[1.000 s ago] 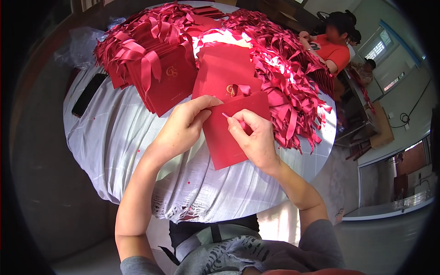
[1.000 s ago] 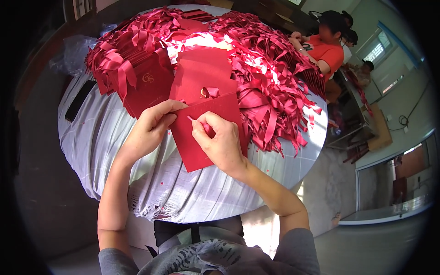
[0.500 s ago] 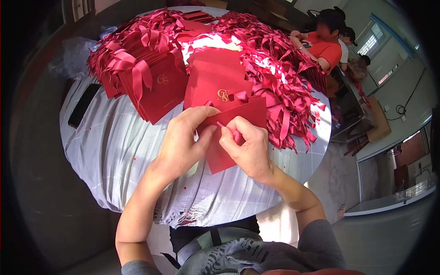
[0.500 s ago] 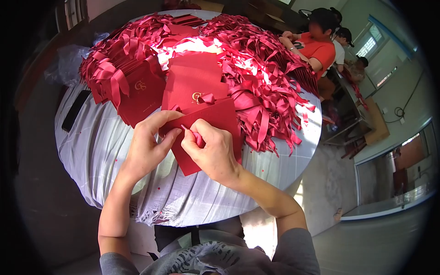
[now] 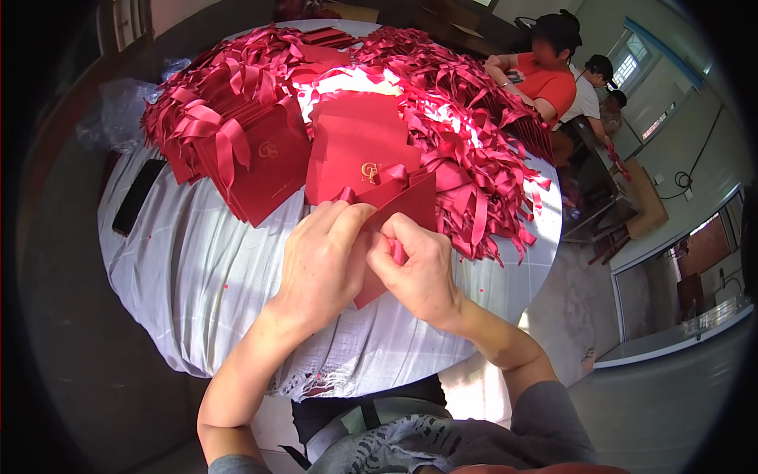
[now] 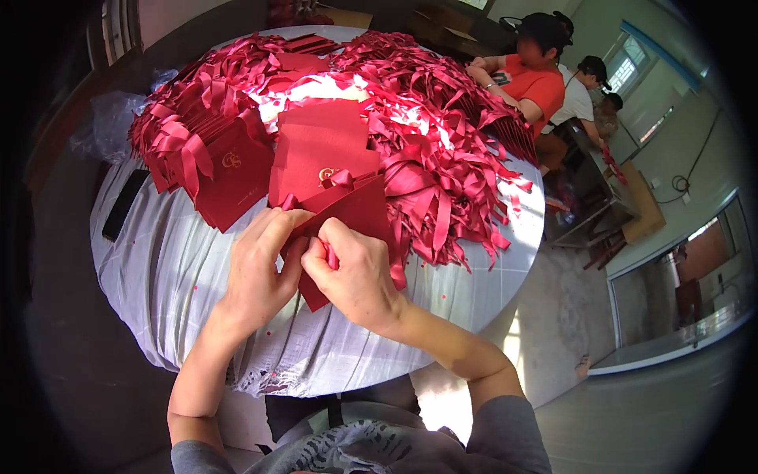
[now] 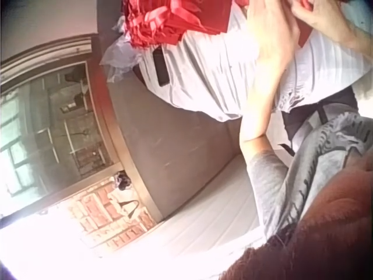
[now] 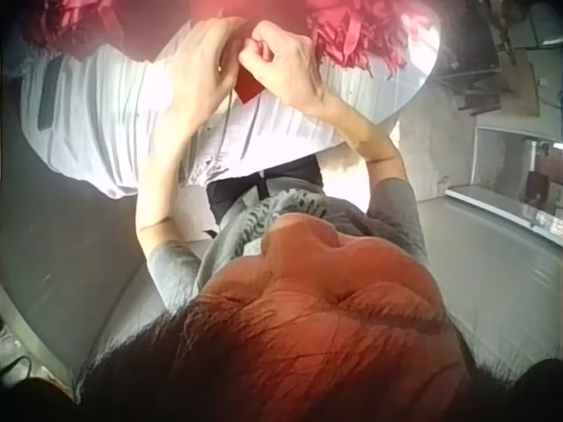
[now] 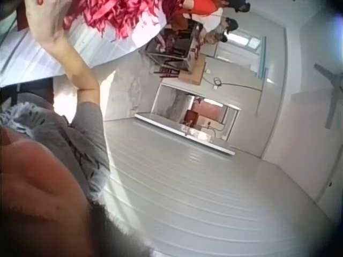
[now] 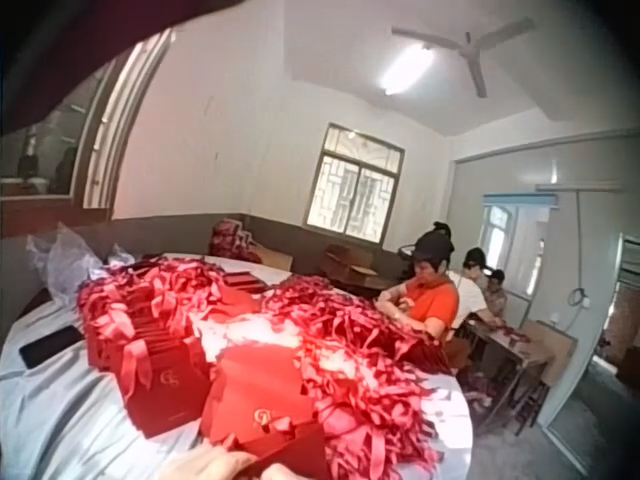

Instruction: The person attaches ribbon handles to paper gift bags by threading ribbons through the slots of each bag by hand.

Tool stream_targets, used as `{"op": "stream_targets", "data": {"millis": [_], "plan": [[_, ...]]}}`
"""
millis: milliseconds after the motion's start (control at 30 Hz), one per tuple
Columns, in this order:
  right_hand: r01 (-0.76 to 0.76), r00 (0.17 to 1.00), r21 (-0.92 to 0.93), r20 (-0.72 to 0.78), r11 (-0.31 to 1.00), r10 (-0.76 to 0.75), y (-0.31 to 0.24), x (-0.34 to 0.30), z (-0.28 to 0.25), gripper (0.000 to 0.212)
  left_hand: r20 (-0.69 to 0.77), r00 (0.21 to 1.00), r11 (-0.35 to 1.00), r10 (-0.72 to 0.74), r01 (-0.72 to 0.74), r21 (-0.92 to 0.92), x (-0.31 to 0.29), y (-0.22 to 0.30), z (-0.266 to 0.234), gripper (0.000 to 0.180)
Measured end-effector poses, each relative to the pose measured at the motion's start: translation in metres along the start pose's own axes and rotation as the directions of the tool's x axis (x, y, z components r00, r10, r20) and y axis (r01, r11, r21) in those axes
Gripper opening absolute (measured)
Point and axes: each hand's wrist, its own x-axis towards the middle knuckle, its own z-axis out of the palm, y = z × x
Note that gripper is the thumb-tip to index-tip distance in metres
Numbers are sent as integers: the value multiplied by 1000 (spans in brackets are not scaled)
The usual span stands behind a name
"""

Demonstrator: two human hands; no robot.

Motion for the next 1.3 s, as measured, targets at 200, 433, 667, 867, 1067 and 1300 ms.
{"op": "stream_targets", "data": {"millis": [200, 433, 667, 867, 1067, 1300], "plan": [[-99, 994, 35, 39, 994, 98, -1, 7, -4, 14, -10, 999, 999, 44, -44, 8, 0, 4, 5, 32], [80, 980, -147, 194, 986, -51, -4, 10, -23, 21, 24, 1000, 996, 6, -3, -87, -1, -3, -4, 40], [311, 910, -278, 363, 909, -200, -9, 51, -56, 14, 83, 996, 981, -10, 26, -193, 1, 4, -12, 39], [250, 489, -190, 871, 949, 45, -21, 102, -67, 20, 55, 991, 991, 119, -115, -66, -4, 12, -7, 40], [32, 551, -139, 829, 990, 99, -21, 98, -64, 18, 111, 984, 989, 137, -130, -71, -4, 10, -11, 31], [-182, 692, -1, 710, 983, 129, -7, 81, -61, 14, 24, 992, 988, 123, -120, -99, 1, 13, -4, 29]]}}
